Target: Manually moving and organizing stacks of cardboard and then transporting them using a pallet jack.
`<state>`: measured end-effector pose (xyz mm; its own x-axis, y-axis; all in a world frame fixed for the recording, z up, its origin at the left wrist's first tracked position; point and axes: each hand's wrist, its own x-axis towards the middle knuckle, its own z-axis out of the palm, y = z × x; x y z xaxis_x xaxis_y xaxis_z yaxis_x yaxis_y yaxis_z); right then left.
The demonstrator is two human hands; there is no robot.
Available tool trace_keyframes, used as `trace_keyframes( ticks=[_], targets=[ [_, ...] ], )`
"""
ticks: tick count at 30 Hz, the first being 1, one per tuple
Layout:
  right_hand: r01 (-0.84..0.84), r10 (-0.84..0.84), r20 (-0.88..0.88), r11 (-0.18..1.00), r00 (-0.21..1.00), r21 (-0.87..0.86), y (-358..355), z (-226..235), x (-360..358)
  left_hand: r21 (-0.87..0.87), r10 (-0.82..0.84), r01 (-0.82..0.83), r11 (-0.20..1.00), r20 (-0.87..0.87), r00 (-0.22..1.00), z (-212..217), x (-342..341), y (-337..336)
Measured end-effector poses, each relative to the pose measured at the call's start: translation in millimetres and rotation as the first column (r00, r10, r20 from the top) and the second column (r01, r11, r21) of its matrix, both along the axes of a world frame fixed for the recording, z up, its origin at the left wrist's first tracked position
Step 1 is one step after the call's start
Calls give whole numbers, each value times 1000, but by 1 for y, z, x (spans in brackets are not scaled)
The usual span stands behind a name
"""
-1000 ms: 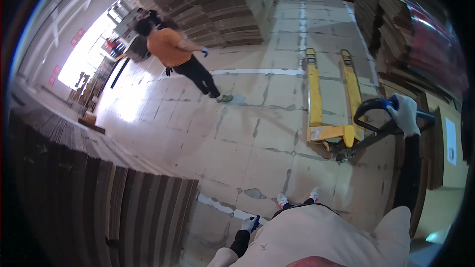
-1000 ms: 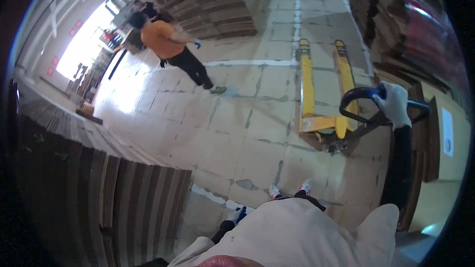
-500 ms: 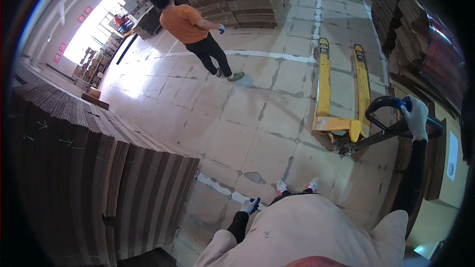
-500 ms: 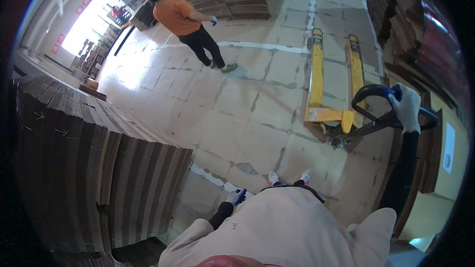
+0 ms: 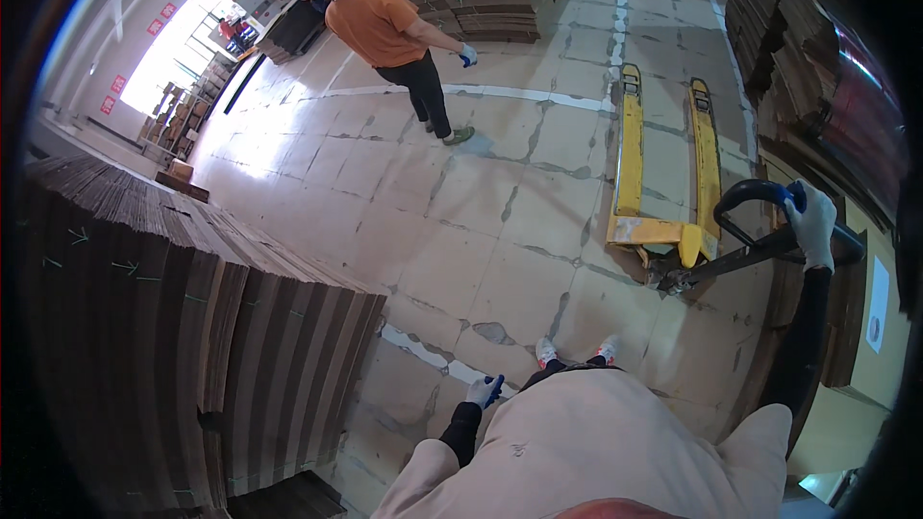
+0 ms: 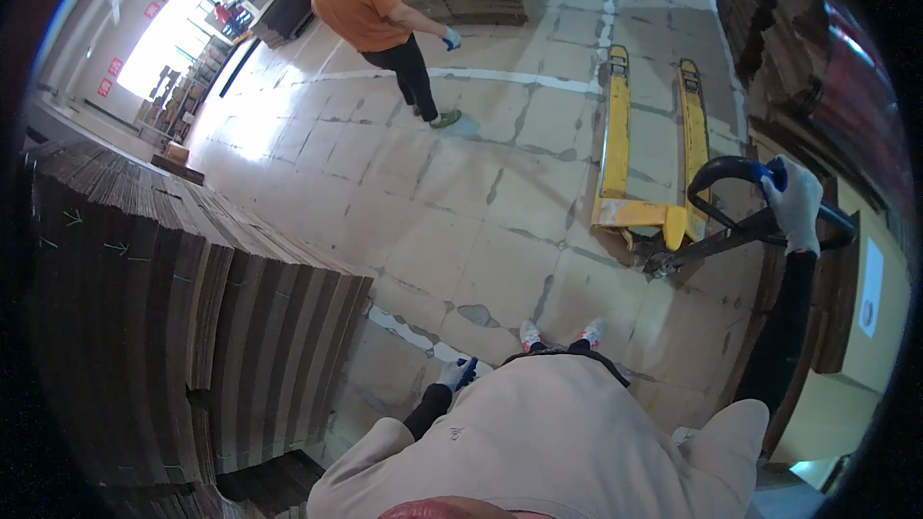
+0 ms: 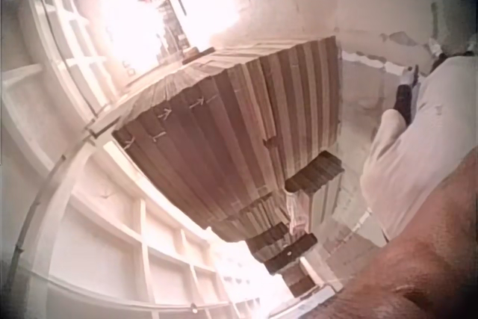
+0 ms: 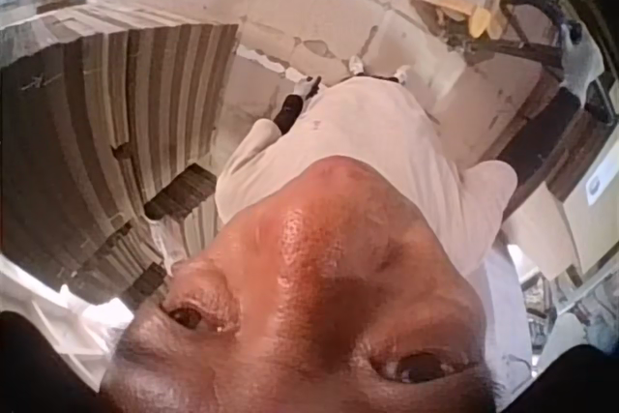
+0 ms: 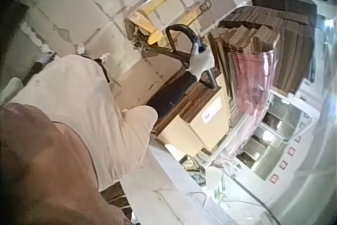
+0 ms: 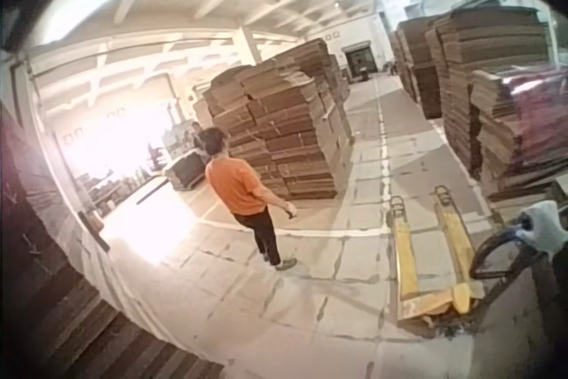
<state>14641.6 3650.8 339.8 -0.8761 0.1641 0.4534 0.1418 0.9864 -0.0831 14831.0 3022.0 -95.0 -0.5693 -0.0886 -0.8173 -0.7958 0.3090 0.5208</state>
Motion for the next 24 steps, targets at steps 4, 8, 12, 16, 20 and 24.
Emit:
trace_keyframes(
  ticks=[4,8,12,16,20,24],
  targets=[
    [21,-21,-17,1000,1000,21,-2,2,1,24,16,-16,1000,26,1000,-4,3,-1],
    [1,-1,-29,1000,1000,16,-6,4,1,4,10,-10,1000,1,1000,-2,8,-1],
    [2,1,-53,999,999,50,1,-3,-1,-24,-11,11,1000,13,1000,-5,13,-6],
    [1,0,-28,999,1000,32,-3,0,0,-21,-19,19,1000,24,1000,-4,16,-9],
    [-26,29,-86,999,996,38,-2,0,5,-29,-28,28,999,14,1000,6,12,-4],
    [-75,76,-85,997,993,14,-5,1,1,-40,-37,37,999,-3,999,14,10,-4]
  ],
)
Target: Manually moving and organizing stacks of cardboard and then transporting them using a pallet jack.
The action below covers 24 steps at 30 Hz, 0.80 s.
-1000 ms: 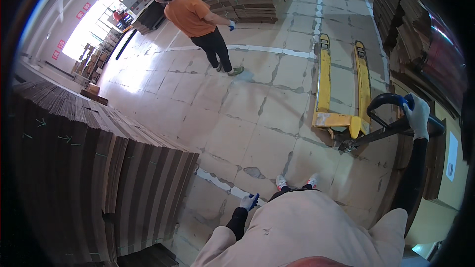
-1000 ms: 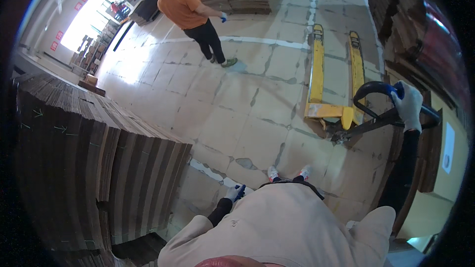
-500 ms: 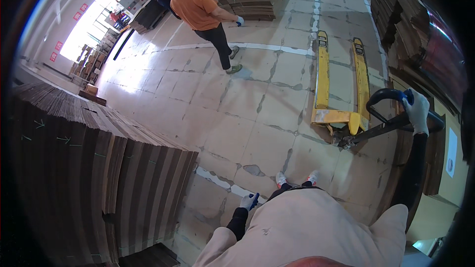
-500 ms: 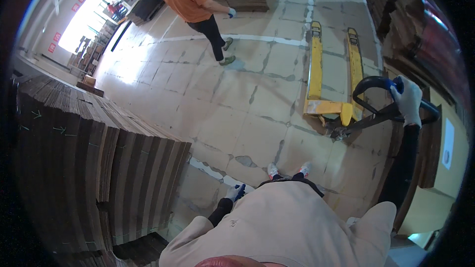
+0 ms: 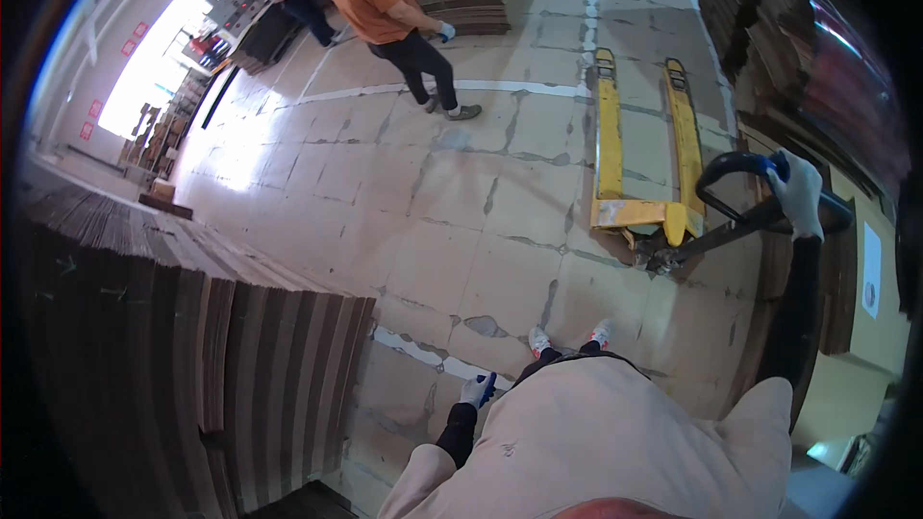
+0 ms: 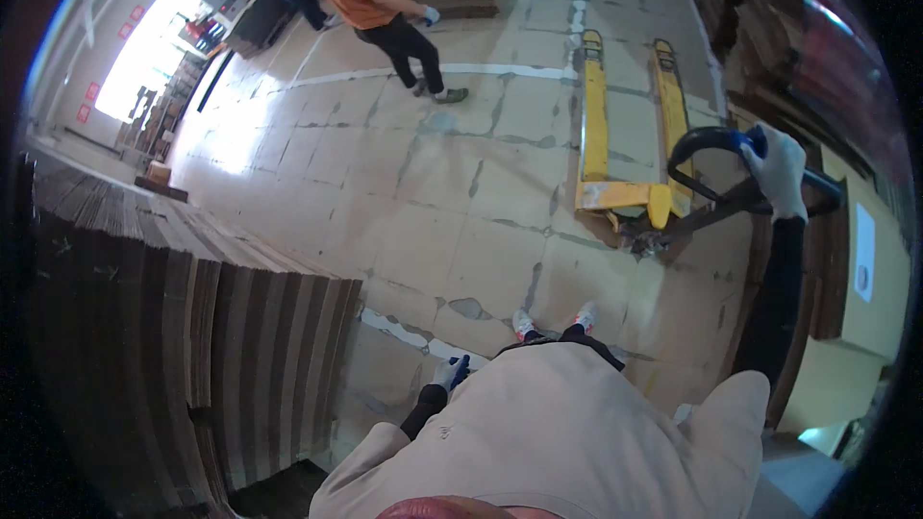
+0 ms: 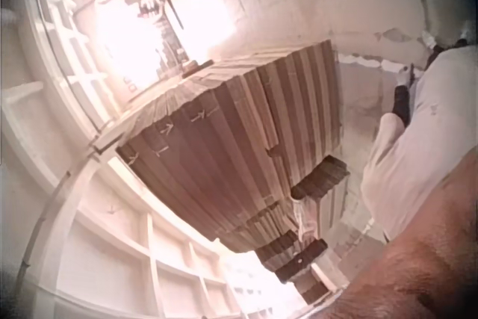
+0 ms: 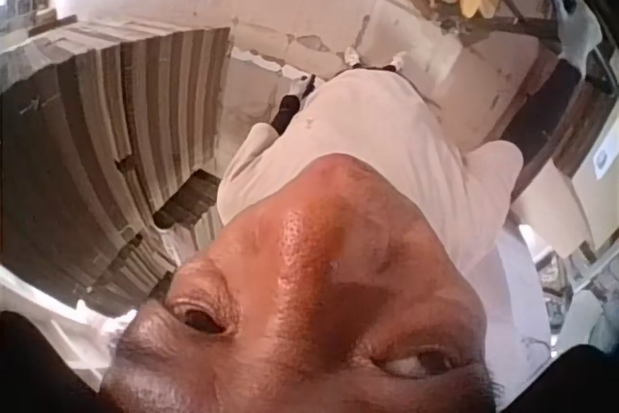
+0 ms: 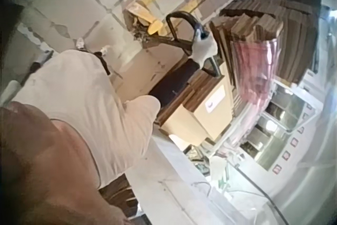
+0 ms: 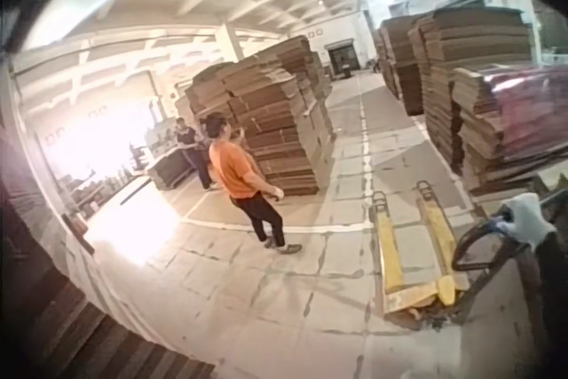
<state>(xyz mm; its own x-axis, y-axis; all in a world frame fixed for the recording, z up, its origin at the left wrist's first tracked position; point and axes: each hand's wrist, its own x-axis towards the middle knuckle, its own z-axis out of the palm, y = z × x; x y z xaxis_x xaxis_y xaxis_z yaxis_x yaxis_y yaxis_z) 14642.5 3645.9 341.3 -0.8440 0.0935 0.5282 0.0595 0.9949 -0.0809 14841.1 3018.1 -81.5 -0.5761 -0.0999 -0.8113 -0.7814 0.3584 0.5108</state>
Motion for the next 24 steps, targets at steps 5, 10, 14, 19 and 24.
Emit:
trace_keyframes(
  ticks=[5,10,14,19,24],
  targets=[
    [41,-42,38,999,998,29,8,-3,-4,24,-33,33,999,-15,999,1,-3,0],
    [-2,2,8,1000,1000,-14,0,0,-4,37,4,-5,999,28,1000,-12,2,-7],
    [-2,2,-35,1000,999,-4,3,-4,-2,-5,-20,20,1000,-1,1000,-7,-7,-11],
    [16,-16,-10,1000,1000,15,5,-4,1,-53,-88,86,995,-35,996,14,-18,3],
    [32,-32,12,999,999,22,1,-2,-1,-34,-53,53,998,-3,999,20,-8,11]
  ],
)
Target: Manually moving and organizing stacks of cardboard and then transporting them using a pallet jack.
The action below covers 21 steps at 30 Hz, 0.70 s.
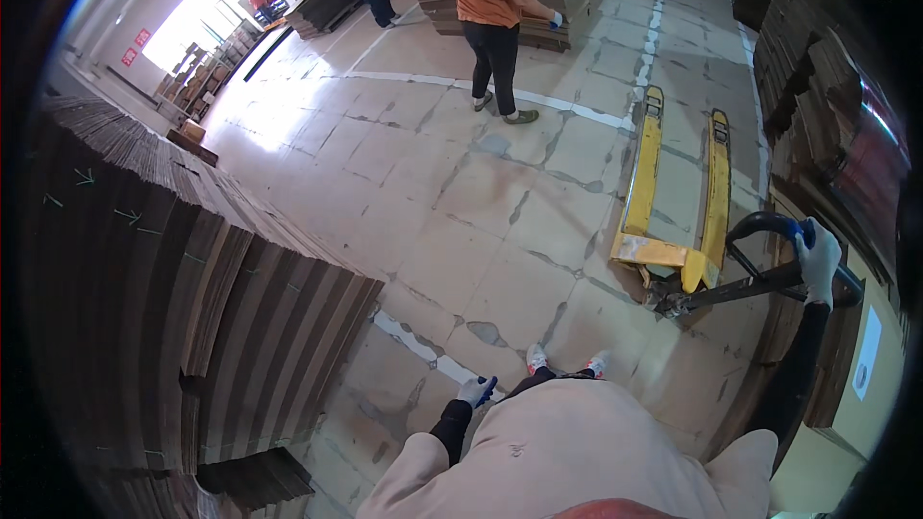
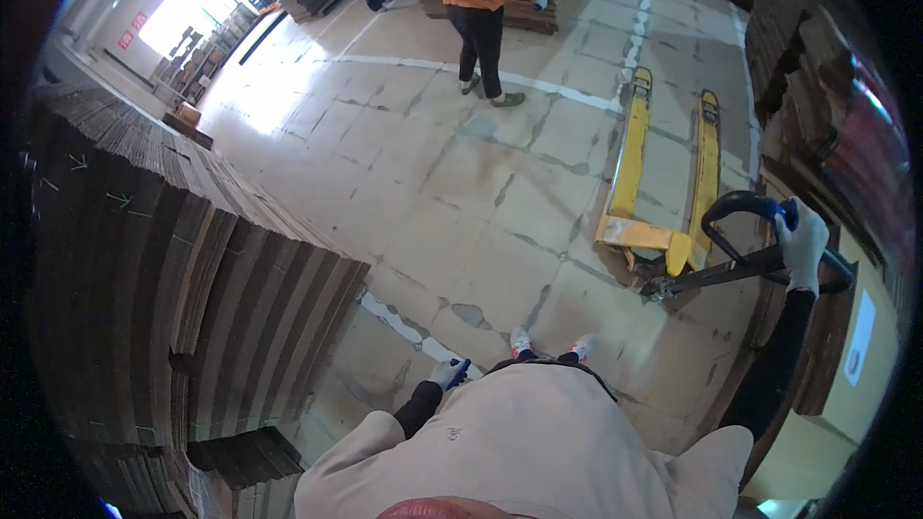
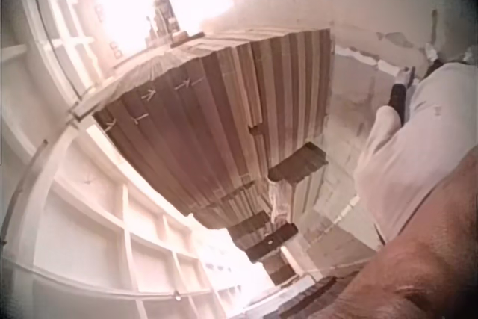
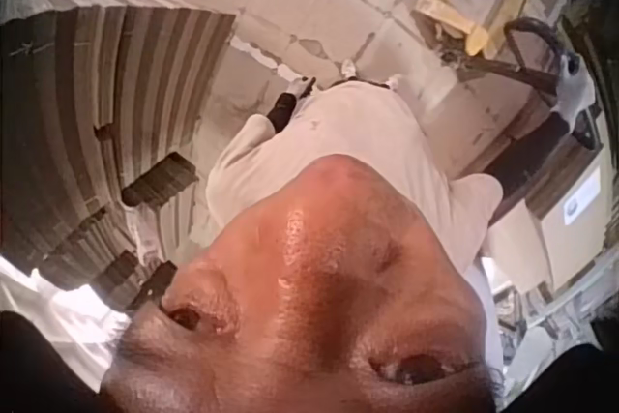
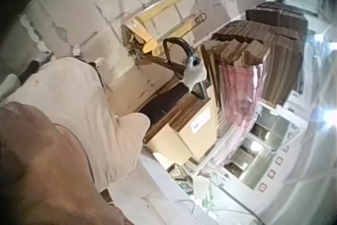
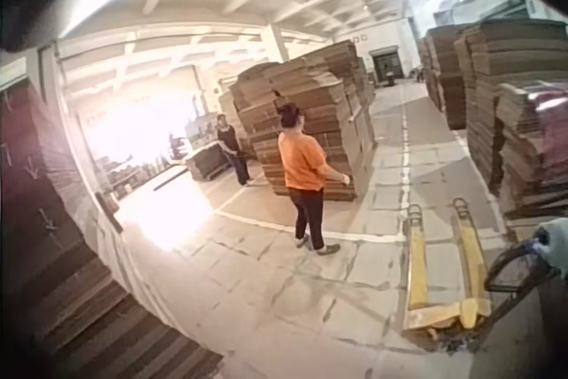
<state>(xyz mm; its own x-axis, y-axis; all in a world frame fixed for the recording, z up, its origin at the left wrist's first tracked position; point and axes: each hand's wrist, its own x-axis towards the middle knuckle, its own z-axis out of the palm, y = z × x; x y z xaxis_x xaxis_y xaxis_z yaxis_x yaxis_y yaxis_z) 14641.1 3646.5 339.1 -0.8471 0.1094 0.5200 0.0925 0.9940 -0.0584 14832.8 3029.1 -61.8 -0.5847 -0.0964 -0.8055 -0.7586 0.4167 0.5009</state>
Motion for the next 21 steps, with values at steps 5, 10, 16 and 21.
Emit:
trace_keyframes(
  ticks=[5,10,16,21],
  targets=[
    [33,-33,-2,999,999,32,3,0,4,36,5,-6,999,13,1000,3,2,7],
    [26,-25,-15,997,1000,67,16,-9,1,80,110,-112,990,29,994,-19,12,0],
    [34,-35,28,999,999,38,7,-4,2,55,81,-82,995,12,997,-20,10,-4],
    [37,-37,2,999,999,35,10,-7,2,76,84,-84,993,4,996,-26,9,-9]
  ],
)
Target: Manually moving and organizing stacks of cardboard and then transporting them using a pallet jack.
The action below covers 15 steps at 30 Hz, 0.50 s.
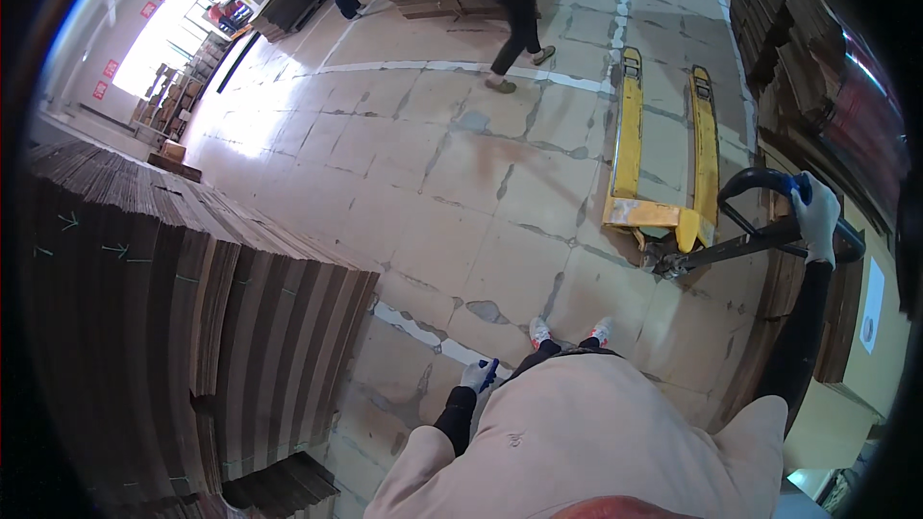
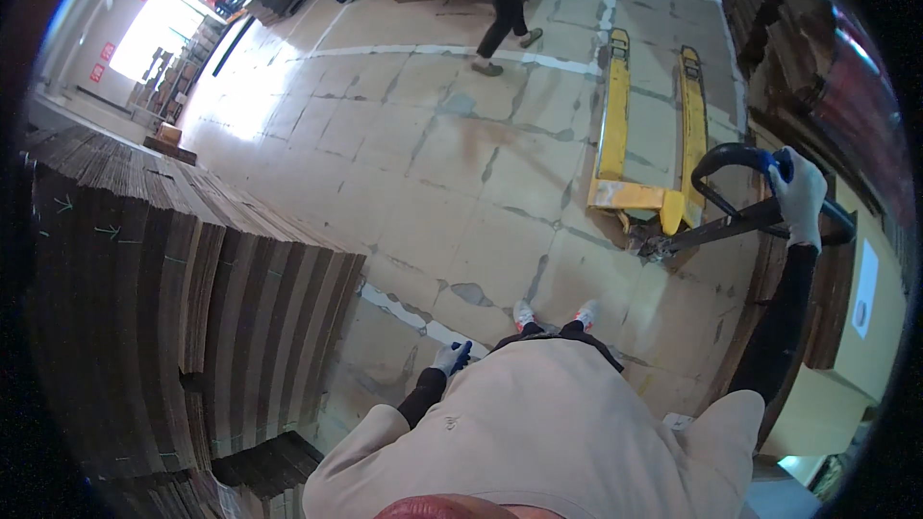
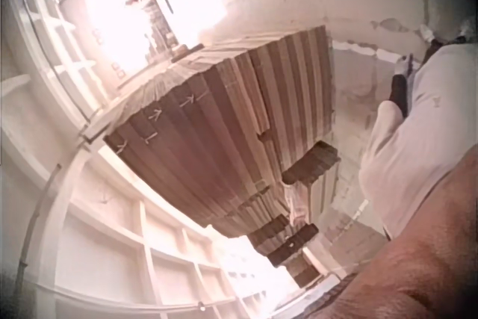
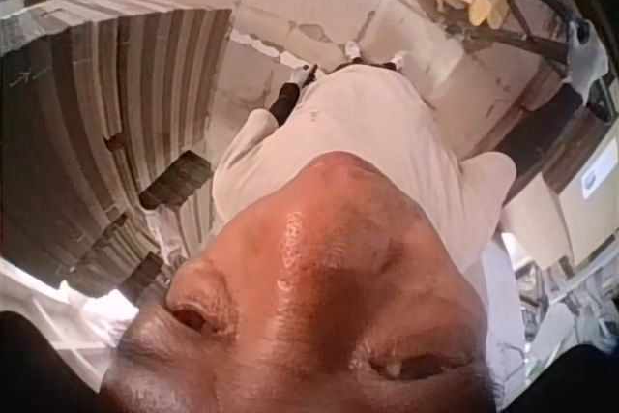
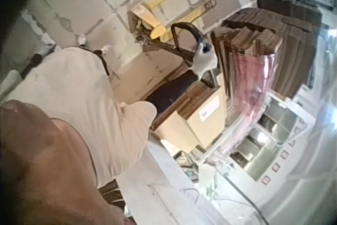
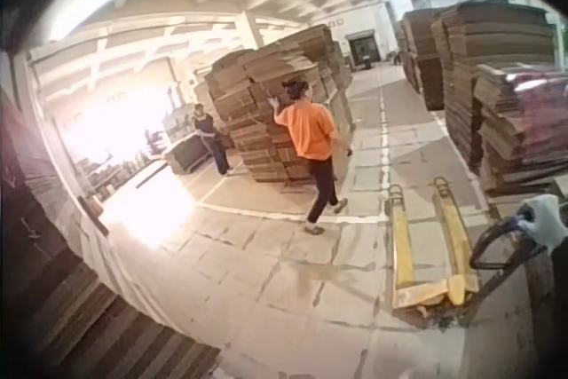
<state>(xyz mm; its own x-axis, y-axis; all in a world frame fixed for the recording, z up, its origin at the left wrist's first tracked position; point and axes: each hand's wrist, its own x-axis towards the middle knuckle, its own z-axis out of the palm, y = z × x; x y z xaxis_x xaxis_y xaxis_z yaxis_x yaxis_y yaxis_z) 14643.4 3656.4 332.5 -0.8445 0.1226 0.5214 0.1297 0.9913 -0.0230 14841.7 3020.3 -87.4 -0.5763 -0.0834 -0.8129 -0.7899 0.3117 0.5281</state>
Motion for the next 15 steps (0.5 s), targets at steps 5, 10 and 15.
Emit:
trace_keyframes(
  ticks=[5,10,15],
  targets=[
    [7,-7,25,1000,1000,-12,4,-3,-1,11,-5,5,1000,19,1000,-4,-1,-1],
    [-3,3,-10,1000,1000,16,6,-5,-2,-20,-31,31,999,7,999,-8,-1,-1],
    [-9,9,-10,1000,1000,-18,-1,0,0,-36,-28,27,999,-15,1000,1,-6,6]
  ],
)
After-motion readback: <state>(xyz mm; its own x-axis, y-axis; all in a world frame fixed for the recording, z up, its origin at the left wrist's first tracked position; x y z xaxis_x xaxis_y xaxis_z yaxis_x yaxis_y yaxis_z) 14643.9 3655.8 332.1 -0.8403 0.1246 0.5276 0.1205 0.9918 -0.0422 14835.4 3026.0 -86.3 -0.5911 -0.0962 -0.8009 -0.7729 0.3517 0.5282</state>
